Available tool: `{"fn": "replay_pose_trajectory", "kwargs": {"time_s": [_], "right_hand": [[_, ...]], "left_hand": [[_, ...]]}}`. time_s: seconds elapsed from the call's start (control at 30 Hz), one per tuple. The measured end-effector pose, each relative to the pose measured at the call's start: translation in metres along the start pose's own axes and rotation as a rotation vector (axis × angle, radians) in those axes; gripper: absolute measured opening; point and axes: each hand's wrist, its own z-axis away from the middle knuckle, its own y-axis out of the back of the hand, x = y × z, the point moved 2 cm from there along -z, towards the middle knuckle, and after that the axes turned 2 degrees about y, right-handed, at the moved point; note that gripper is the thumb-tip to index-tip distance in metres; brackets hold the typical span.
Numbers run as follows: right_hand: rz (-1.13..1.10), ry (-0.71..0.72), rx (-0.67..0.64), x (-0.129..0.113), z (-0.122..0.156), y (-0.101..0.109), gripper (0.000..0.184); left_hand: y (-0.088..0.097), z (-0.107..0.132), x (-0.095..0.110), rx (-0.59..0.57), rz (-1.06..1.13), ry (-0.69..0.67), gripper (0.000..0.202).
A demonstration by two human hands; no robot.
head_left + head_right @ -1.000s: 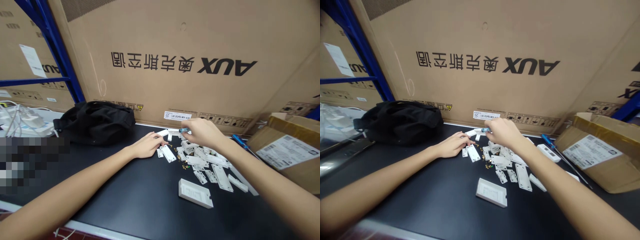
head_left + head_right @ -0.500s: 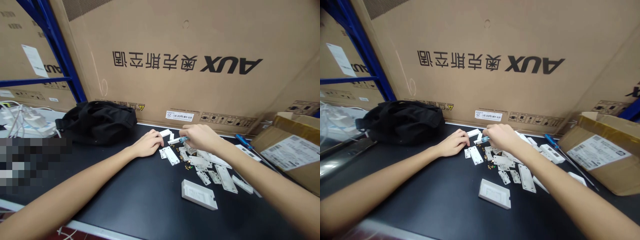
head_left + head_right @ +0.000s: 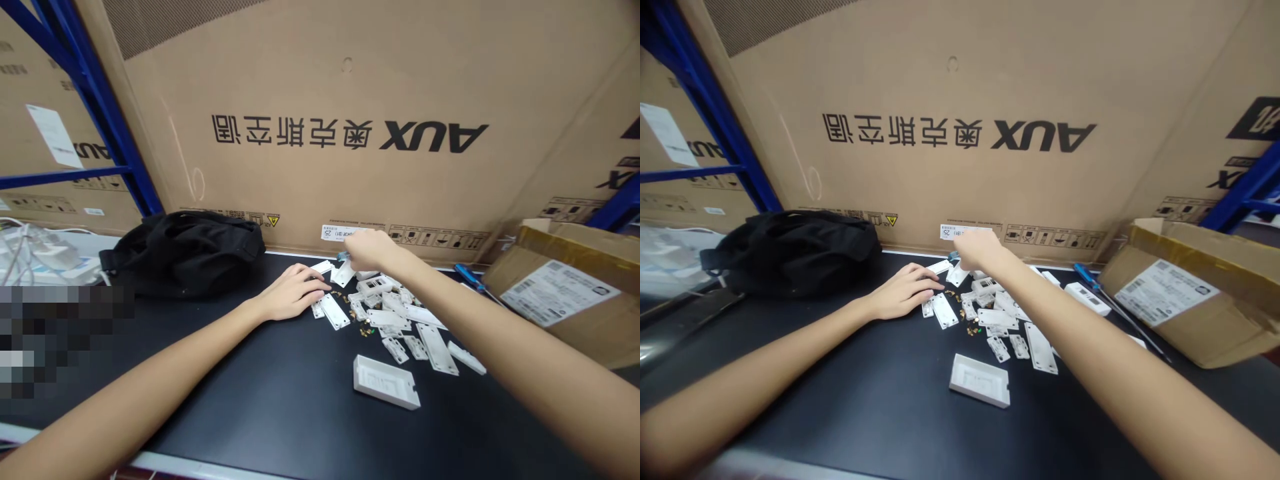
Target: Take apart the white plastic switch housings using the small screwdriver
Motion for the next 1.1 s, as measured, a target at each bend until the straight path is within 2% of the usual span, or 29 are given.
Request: {"fn": "replay_pose_trajectory", "kwargs": {"time_s": [0.3, 0.43, 0.57, 0.7, 0.83, 1.1], "right_hand": [[0.019, 0.041, -0.227, -0.01, -0.036, -0.007, 0.028], [0.023, 0.053, -0.287, -0.007, -0.04, -0.012, 0.027], [0.007, 0.071, -0.288, -0.012, -0.042, -0.019, 0.03], [-0.023, 0.075, -0.206, -0.016, -0.043, -0.025, 0.043], [-0.049, 0.06, -0.156, -0.003, -0.036, -0.029, 0.054], [-0.066, 0.031, -0.176, 0.039, -0.007, -0.051, 0.053]], "left_hand": [[-0.004, -0.001, -0.008, 0.064, -0.069, 0.179, 0.041], [-0.006, -0.001, -0.011, 0.049, -0.064, 0.188, 0.042], [-0.006, -0.001, -0.011, 0.032, -0.057, 0.176, 0.044], [-0.007, -0.001, -0.012, 0.033, -0.059, 0.171, 0.045], [-0.007, -0.001, -0.012, 0.038, -0.055, 0.147, 0.04], [-0.006, -0.003, -0.007, 0.01, -0.035, 0.057, 0.039]]}}
